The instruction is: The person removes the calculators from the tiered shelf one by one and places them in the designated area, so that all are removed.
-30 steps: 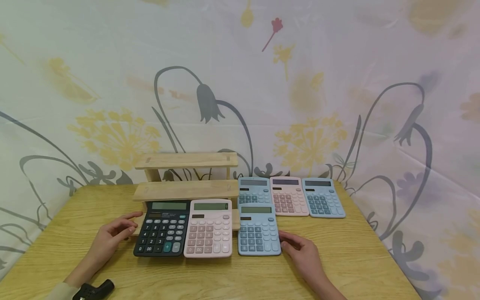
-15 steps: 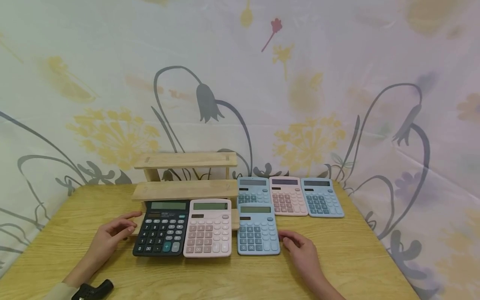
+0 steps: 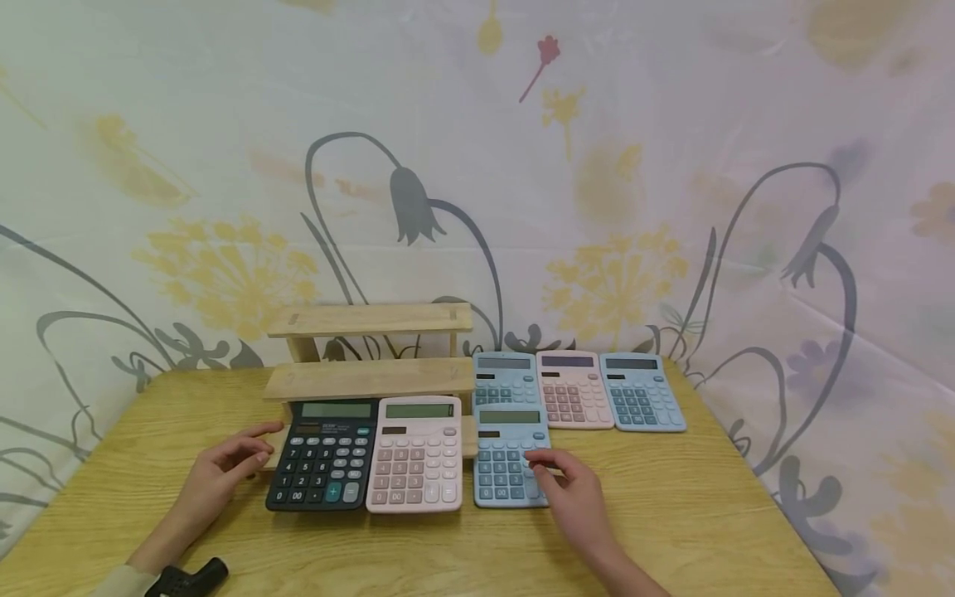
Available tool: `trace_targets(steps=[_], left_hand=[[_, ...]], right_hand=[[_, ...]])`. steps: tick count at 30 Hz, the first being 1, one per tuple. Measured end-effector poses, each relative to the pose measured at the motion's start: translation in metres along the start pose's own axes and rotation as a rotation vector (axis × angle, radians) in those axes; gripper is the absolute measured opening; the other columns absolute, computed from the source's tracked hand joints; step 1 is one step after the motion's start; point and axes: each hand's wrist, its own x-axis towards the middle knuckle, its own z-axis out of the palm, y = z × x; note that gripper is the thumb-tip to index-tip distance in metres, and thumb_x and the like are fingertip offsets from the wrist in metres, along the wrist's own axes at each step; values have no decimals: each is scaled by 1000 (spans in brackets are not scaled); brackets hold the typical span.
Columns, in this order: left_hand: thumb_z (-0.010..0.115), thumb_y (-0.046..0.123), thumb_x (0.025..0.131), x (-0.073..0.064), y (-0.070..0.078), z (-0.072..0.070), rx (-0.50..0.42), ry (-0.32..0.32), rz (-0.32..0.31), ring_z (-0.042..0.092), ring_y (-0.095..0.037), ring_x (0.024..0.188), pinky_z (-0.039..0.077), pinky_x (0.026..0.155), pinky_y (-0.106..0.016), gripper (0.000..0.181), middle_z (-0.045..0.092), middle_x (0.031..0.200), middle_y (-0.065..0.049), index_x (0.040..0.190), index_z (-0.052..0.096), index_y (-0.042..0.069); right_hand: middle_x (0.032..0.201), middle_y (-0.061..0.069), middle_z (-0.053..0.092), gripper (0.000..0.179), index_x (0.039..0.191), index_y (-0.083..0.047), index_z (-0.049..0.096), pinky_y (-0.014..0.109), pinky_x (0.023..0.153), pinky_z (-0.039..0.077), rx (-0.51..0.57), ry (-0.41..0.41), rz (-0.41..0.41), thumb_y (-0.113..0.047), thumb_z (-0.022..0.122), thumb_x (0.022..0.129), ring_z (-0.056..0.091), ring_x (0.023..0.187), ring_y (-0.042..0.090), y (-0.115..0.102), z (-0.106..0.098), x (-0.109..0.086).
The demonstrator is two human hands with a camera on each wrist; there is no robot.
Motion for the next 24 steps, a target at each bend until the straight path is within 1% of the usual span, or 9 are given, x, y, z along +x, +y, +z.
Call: trace_targets(steps=[3, 7, 13, 20, 24], left_hand=[[63, -3, 95, 0, 0, 1, 6, -2, -11, 62, -5, 89, 48, 63, -23, 8, 65, 127, -2, 96, 70, 0], [63, -2, 95, 0, 0, 1, 10, -2, -15, 62, -5, 89, 47, 64, -23, 7, 65, 127, -5, 96, 70, 1], [63, -2, 95, 1, -1, -1, 17, 5, -5, 62, -4, 89, 48, 64, -22, 8, 66, 127, -3, 96, 70, 1], [63, -1, 96, 2, -2, -1, 21, -4, -9, 62, -4, 89, 47, 64, -22, 7, 65, 127, -5, 97, 70, 1], [63, -1, 95, 1, -2, -1, 19, -6, -13, 62, -4, 87, 47, 64, -21, 7, 65, 127, -5, 96, 70, 1]], right_hand=[[114, 14, 69, 19, 112, 2, 70, 25, 86, 52, 38, -39, -4, 2, 59, 96, 63, 100, 16, -2, 6, -1], [114, 15, 68, 19, 112, 2, 69, 27, 85, 52, 74, -60, -9, 3, 59, 96, 64, 100, 18, -5, 14, 0], [113, 16, 68, 19, 112, 3, 69, 28, 86, 52, 91, -97, -28, 3, 59, 96, 65, 103, 26, -10, 24, 3], [115, 14, 66, 20, 112, -1, 68, 26, 87, 51, 110, -125, 6, 5, 60, 95, 64, 104, 23, -15, 34, 5], [115, 14, 66, 20, 111, -3, 68, 27, 88, 50, 112, -149, 14, 5, 60, 94, 63, 106, 25, -16, 39, 5]])
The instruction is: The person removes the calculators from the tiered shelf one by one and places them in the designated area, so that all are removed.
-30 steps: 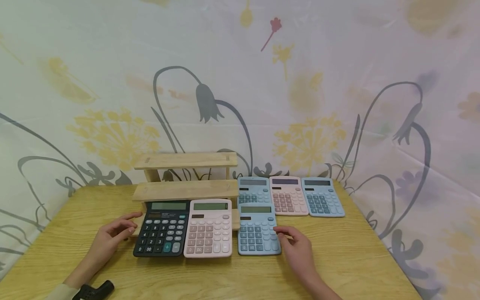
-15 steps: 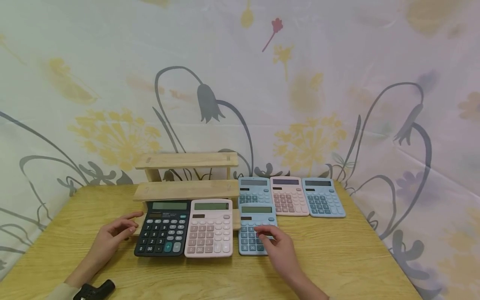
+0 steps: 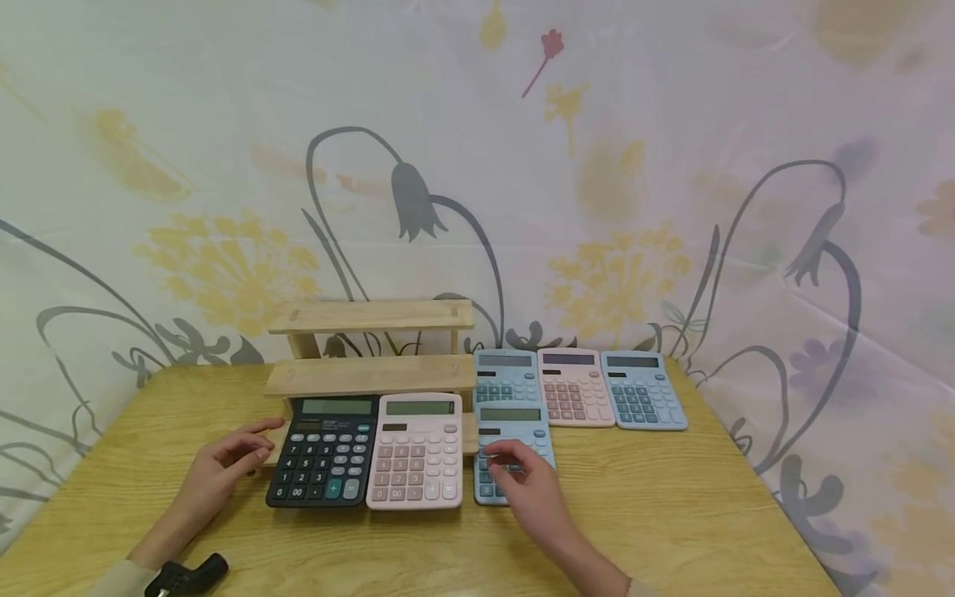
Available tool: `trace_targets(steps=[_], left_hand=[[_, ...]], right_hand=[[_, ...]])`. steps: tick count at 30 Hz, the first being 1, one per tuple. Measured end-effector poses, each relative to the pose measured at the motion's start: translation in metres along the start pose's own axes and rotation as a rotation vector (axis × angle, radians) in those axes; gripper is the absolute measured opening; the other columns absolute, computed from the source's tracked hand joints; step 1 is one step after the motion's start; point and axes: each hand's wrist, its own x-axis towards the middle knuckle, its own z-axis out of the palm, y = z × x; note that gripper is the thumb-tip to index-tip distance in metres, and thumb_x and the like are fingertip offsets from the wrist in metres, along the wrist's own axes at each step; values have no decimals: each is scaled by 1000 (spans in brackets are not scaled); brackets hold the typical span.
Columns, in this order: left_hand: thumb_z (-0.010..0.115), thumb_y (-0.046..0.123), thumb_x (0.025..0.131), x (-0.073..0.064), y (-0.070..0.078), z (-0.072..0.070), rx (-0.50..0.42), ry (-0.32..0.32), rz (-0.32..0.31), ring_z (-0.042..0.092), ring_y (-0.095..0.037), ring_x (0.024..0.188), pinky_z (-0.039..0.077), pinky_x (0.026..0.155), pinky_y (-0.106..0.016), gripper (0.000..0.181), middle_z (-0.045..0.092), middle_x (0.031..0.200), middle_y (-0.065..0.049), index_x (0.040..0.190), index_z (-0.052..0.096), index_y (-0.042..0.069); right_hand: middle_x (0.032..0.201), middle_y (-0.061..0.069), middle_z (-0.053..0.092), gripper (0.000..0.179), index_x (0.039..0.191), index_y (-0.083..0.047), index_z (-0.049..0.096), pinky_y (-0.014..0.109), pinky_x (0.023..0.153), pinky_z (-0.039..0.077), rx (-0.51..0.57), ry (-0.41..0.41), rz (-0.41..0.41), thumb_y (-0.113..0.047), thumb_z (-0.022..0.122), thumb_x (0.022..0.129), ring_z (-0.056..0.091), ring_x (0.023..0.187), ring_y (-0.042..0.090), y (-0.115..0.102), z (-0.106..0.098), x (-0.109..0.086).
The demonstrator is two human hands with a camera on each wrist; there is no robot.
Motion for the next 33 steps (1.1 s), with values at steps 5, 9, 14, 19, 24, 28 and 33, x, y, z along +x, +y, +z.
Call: trace_targets(steps=[5, 9, 14, 19, 24, 28, 33], left_hand=[[64, -1, 95, 0, 0, 0, -3, 2, 6, 62, -5, 85, 47, 64, -21, 7, 65, 127, -2, 96, 70, 1], [64, -2, 95, 0, -1, 0, -13, 3, 9, 62, -6, 85, 48, 64, -22, 7, 65, 126, 0, 96, 70, 0], [63, -1, 95, 0, -1, 0, -13, 3, 5, 62, -6, 84, 48, 64, -22, 7, 65, 126, 1, 96, 70, 0], [64, -1, 95, -1, 0, 1, -3, 6, -1, 62, -6, 83, 48, 63, -22, 7, 66, 126, 0, 96, 70, 1], [63, -1, 95, 0, 0, 1, -8, 4, -6, 61, -6, 84, 48, 63, -23, 7, 66, 127, -4, 96, 70, 1], [63, 0, 96, -1, 1, 1, -5, 4, -6, 62, -5, 87, 47, 64, -22, 7, 65, 127, -8, 96, 70, 1], [63, -1, 96, -1, 1, 1, -12, 2, 5, 62, -5, 87, 47, 64, -23, 7, 66, 127, -8, 97, 70, 0]], right_hand=[[115, 14, 65, 19, 112, -1, 66, 27, 87, 50, -18, -38, 14, 3, 61, 94, 62, 106, 25, 1, 6, 1], [116, 14, 63, 19, 114, -1, 65, 27, 85, 50, -30, -73, 39, 0, 62, 95, 60, 103, 22, 2, 12, 0], [116, 11, 63, 19, 114, -3, 65, 27, 83, 50, -58, -95, 40, -3, 64, 94, 59, 101, 22, 3, 17, -1], [119, 12, 62, 21, 116, -1, 63, 27, 80, 51, -57, -119, 25, -5, 64, 95, 59, 102, 23, 3, 21, -2], [122, 12, 60, 22, 118, -1, 62, 27, 80, 51, -41, -122, 24, -5, 63, 96, 58, 104, 25, 4, 23, -1], [122, 12, 60, 23, 118, -1, 63, 27, 80, 50, -37, -119, 15, -3, 63, 95, 59, 104, 25, 5, 24, 0], [123, 14, 60, 27, 120, -1, 63, 27, 82, 50, -42, -124, -8, -3, 65, 93, 61, 102, 25, 6, 26, 1]])
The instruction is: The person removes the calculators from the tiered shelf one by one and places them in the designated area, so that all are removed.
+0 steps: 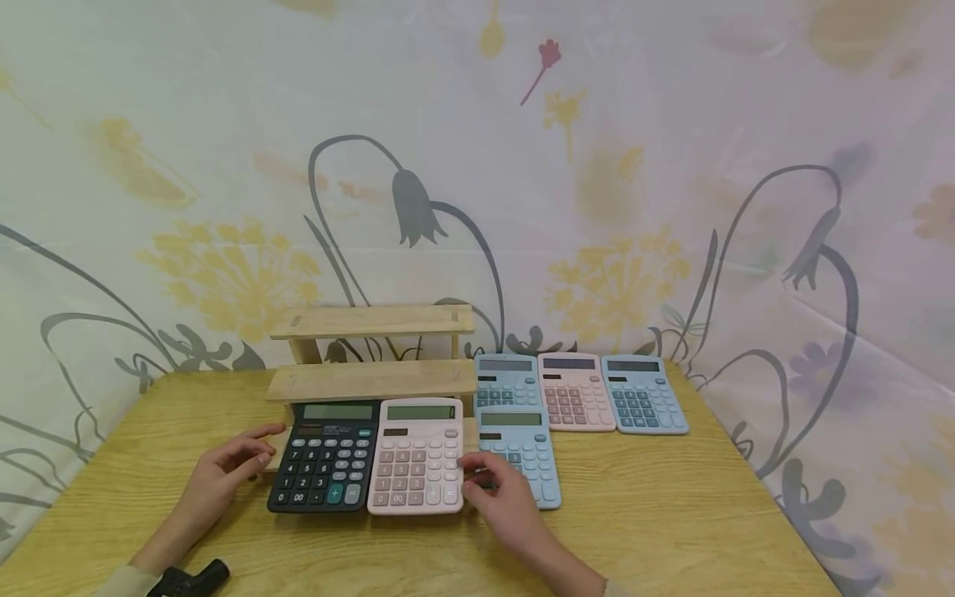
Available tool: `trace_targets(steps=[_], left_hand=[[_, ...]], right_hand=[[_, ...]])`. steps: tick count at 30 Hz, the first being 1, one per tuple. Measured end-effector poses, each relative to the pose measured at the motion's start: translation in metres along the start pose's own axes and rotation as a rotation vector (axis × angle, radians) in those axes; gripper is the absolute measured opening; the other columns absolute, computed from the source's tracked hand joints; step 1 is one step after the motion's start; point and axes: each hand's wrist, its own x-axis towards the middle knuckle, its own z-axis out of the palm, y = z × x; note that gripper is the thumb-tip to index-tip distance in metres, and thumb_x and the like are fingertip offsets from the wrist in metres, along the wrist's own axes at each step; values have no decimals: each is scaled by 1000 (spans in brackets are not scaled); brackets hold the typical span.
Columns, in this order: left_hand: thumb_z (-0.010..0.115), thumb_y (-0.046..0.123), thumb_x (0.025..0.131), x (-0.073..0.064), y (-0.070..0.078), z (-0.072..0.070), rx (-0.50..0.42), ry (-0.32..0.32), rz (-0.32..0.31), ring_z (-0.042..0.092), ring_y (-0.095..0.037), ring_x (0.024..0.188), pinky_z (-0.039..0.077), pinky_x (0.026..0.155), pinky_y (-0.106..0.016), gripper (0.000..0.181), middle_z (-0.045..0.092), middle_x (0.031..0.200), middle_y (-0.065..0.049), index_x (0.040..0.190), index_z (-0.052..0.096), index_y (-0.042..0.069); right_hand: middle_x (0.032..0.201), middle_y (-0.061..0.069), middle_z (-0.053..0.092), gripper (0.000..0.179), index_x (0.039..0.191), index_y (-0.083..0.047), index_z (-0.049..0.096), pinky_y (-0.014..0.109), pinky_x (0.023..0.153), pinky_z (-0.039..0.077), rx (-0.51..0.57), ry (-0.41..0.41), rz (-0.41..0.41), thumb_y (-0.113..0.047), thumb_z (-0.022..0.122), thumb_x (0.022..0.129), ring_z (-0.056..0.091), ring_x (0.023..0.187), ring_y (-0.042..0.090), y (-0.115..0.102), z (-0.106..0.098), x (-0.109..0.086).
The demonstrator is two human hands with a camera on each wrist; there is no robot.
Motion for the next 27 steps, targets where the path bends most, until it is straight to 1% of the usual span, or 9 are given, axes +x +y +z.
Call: trace_targets(steps=[7, 14, 20, 27], left_hand=[[62, -2, 96, 0, 0, 0, -9, 1, 7, 62, -5, 87, 47, 63, -23, 7, 66, 126, -6, 97, 70, 0], [62, -2, 96, 0, -1, 0, -14, -1, 13, 62, -4, 90, 47, 63, -24, 8, 66, 126, -2, 97, 70, 0], [62, -3, 95, 0, -1, 0, -21, 1, 15, 62, -4, 91, 47, 63, -23, 8, 66, 126, -2, 97, 70, 0], [62, -3, 95, 0, -1, 0, -22, 0, 19, 63, -4, 90, 48, 63, -24, 8, 66, 126, 1, 97, 70, 0]], right_hand=[[130, 16, 57, 33, 129, 0, 61, 27, 85, 50, 14, -43, -4, -3, 62, 96, 61, 104, 25, 1, -1, 2], [135, 19, 54, 34, 131, 1, 59, 25, 85, 51, 40, -54, 2, -2, 60, 97, 62, 105, 25, 0, 0, 2], [136, 23, 52, 40, 136, 3, 55, 24, 85, 51, 80, -78, 9, -1, 60, 97, 63, 108, 27, 0, 0, 4], [137, 24, 50, 43, 139, 2, 53, 26, 84, 53, 118, -88, 42, -3, 61, 97, 65, 105, 26, -1, -1, 5]])
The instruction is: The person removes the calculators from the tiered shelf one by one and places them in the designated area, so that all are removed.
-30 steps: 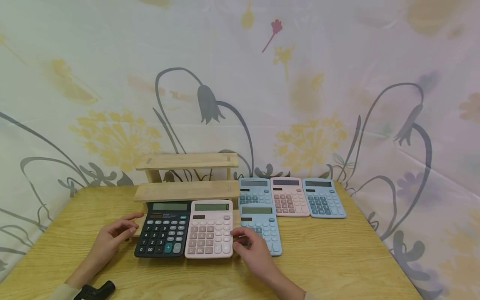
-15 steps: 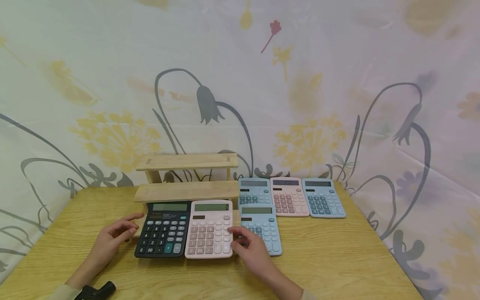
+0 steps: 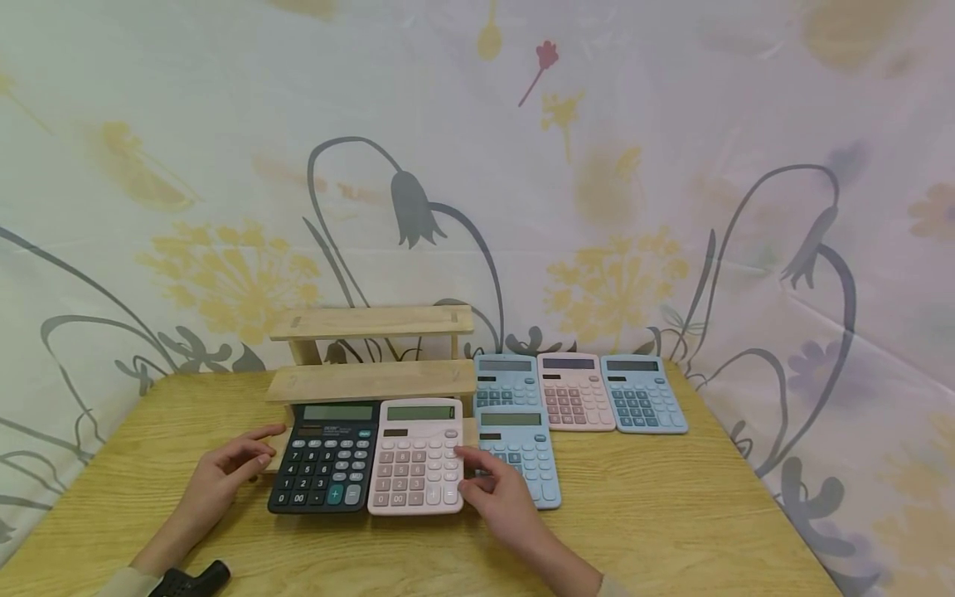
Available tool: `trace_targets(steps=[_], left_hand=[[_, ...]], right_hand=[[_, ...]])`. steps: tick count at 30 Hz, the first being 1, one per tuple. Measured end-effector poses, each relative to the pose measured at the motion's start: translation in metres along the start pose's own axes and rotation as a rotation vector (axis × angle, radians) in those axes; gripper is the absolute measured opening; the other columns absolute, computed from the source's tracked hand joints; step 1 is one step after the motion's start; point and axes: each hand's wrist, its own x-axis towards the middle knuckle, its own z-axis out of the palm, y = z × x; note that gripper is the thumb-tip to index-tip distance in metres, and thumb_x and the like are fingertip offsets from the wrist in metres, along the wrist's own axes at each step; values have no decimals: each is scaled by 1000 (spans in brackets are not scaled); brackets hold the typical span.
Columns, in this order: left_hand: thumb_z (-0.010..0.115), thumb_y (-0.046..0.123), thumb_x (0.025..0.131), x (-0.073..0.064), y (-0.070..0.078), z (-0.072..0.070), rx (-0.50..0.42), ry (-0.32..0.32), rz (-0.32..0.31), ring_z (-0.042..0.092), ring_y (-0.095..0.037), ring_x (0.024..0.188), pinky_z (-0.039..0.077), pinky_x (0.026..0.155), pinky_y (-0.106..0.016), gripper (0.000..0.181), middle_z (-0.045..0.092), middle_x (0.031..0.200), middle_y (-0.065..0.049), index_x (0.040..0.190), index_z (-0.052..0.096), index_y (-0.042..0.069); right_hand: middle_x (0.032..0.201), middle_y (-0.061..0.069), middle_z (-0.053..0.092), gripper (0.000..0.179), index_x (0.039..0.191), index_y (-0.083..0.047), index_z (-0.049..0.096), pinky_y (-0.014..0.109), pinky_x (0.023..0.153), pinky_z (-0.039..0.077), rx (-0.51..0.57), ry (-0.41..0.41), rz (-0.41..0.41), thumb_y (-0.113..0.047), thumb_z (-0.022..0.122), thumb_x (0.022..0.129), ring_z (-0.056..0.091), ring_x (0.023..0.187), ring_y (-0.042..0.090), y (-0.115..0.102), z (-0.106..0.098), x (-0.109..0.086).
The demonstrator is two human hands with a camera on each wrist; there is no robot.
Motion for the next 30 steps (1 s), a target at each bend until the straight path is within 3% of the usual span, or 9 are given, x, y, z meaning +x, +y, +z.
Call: trace_targets(steps=[7, 23, 30], left_hand=[[63, -3, 95, 0, 0, 0, -2, 2, -4, 62, -4, 89, 47, 63, -24, 8, 66, 126, -3, 97, 70, 0], [63, -2, 95, 0, 1, 1, 5, 5, -10, 62, -5, 89, 47, 62, -24, 7, 66, 126, 1, 97, 70, 0], [61, -4, 96, 0, 1, 0, 6, 5, -16, 62, -7, 92, 47, 63, -24, 10, 66, 127, 1, 97, 70, 0]], right_hand=[[139, 24, 48, 43, 139, 3, 52, 27, 86, 53, 36, -3, 33, 0, 59, 97, 63, 108, 27, -2, 0, 1], [140, 22, 48, 44, 140, 3, 50, 28, 85, 53, 26, 15, 65, 3, 56, 96, 63, 109, 26, -6, -2, -1], [131, 23, 53, 45, 139, 2, 52, 28, 85, 53, -9, 42, 61, 4, 57, 95, 64, 106, 28, -4, -7, -3]])
